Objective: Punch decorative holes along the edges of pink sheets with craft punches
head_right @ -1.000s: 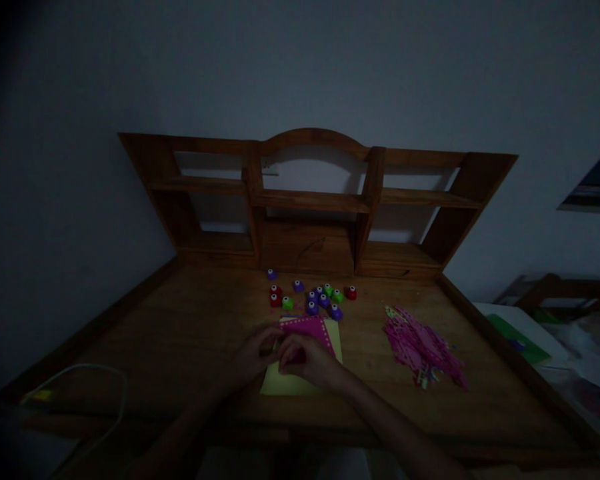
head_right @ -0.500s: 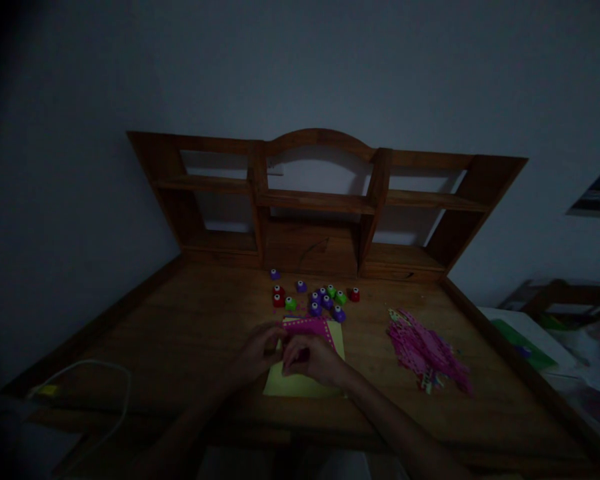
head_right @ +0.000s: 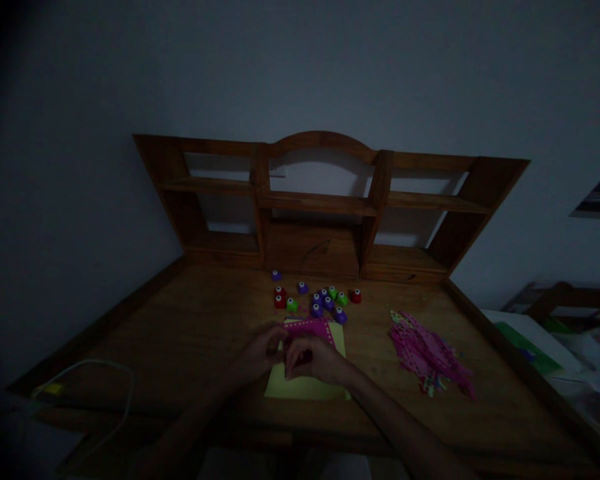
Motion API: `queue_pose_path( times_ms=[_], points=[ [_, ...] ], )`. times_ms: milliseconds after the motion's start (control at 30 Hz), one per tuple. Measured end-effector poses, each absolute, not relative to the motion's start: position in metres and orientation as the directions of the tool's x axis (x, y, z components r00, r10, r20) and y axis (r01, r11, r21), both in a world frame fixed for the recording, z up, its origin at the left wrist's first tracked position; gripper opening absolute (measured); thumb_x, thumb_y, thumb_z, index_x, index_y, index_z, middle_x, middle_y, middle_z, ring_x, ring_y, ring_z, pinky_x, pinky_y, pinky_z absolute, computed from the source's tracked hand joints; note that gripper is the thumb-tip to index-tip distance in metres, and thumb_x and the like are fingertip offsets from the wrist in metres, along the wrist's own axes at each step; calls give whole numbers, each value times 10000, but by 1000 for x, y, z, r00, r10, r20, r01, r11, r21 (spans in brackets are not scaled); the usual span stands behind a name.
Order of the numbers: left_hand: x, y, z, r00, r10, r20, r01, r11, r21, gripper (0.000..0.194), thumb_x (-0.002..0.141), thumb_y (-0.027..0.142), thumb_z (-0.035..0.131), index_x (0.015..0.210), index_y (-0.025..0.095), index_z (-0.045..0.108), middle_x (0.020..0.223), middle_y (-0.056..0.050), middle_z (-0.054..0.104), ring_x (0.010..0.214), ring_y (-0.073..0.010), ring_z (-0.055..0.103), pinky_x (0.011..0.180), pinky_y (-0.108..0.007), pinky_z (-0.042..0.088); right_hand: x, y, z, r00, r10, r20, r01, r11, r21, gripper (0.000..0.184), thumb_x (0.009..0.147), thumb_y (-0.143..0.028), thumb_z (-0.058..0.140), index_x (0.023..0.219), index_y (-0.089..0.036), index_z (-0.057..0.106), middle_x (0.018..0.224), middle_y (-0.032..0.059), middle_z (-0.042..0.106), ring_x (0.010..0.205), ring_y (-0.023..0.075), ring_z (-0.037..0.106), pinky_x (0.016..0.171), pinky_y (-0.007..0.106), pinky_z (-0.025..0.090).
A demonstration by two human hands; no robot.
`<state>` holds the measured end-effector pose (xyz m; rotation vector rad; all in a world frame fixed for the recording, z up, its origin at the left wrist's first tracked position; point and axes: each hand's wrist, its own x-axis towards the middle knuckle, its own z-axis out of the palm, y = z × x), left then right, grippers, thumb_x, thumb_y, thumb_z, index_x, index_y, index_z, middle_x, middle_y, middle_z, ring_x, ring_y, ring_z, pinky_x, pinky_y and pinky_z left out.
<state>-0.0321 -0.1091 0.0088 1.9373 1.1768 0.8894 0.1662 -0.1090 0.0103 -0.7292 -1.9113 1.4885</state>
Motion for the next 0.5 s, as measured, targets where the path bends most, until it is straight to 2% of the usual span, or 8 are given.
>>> queue_pose_path(
  times_ms=[400,500],
  points=[
    [-33,-107,3,359,909,210,398,-353,847,179,700,182,687,871,173,633,861,-27,621,809,-187,560,765,-307,461,171,-106,16,-738,669,86,28,158,-987,309,675,-401,817,770,-148,666,799,43,704,779,182,687,728,319,553],
    [-26,-113,21,240,926,291,347,-362,865,145,781,237,643,913,178,633,943,-47,637,921,-211,576,851,-334,461,171,-105,16,-732,669,125,42,227,-973,299,684,-394,812,796,-147,686,841,57,712,813,191,686,757,326,547]
  ],
)
